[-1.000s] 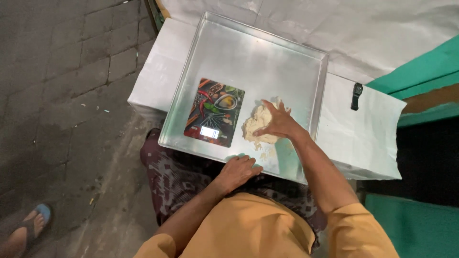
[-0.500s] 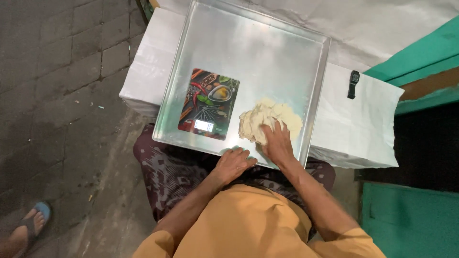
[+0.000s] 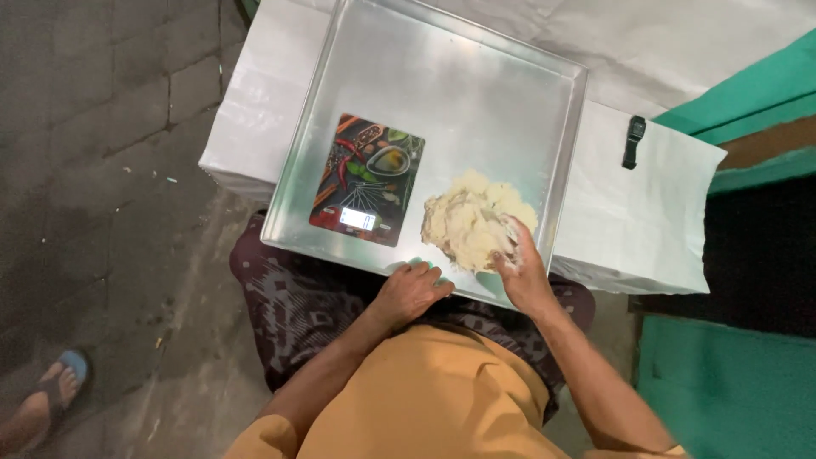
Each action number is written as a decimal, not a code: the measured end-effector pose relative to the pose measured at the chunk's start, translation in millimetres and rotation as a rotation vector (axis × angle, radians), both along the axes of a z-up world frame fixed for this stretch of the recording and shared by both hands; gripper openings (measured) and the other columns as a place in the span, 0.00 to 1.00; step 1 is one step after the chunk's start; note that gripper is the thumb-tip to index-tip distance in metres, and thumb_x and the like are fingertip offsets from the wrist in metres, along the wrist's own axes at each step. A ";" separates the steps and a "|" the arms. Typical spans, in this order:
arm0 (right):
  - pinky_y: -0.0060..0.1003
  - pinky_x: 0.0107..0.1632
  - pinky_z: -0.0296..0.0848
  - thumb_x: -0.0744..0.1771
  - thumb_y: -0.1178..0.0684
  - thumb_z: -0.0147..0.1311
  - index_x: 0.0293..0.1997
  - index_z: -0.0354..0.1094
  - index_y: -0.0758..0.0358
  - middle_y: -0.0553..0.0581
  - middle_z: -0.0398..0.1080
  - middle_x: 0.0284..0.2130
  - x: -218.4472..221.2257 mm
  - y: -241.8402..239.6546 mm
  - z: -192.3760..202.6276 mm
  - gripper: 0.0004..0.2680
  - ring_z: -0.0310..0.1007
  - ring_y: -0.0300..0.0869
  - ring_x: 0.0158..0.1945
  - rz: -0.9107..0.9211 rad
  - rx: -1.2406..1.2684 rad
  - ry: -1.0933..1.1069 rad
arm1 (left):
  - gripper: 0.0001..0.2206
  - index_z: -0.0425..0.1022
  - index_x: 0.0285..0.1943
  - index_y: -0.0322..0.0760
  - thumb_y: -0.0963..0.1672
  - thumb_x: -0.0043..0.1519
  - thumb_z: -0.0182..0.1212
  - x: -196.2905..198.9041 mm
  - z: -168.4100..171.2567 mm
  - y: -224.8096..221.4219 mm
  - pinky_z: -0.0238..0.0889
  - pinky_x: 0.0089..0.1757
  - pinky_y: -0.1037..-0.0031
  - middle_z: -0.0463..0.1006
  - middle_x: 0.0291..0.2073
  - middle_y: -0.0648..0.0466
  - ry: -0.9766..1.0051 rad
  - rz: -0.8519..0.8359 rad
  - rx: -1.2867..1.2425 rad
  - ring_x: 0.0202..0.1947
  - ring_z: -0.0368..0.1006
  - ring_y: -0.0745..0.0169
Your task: Kneading a lump of dough on a metal tray next to a digital scale.
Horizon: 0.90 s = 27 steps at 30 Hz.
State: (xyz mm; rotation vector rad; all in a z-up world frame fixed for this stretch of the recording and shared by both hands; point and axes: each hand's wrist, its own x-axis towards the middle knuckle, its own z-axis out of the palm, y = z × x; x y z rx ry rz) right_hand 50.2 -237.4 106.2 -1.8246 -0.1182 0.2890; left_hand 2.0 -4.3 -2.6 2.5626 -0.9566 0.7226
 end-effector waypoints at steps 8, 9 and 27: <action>0.71 0.62 0.64 0.59 0.50 0.71 0.80 0.24 0.47 0.85 0.56 0.64 40.9 46.0 80.5 0.47 0.63 0.76 0.63 -0.064 -0.797 0.170 | 0.10 0.71 0.35 0.52 0.48 0.71 0.52 1.6 11.0 0.3 0.54 0.24 0.70 0.61 0.25 0.59 0.022 -0.038 -0.081 0.26 0.61 0.58; 0.74 0.60 0.63 0.56 0.44 0.76 0.81 0.27 0.45 0.82 0.52 0.67 50.0 41.2 81.1 0.50 0.61 0.77 0.64 0.021 -0.925 0.134 | 0.11 0.71 0.35 0.51 0.49 0.72 0.50 1.4 11.0 -0.2 0.54 0.23 0.71 0.60 0.26 0.59 0.051 -0.052 -0.108 0.26 0.61 0.59; 0.62 0.55 0.74 0.54 0.47 0.68 0.57 0.65 0.52 0.57 0.73 0.45 92.5 43.7 -47.6 0.26 0.75 0.62 0.53 0.213 -0.899 -0.065 | 0.06 0.74 0.41 0.54 0.48 0.70 0.52 3.0 9.2 2.4 0.57 0.23 0.71 0.62 0.26 0.59 0.010 -0.025 -0.007 0.27 0.63 0.59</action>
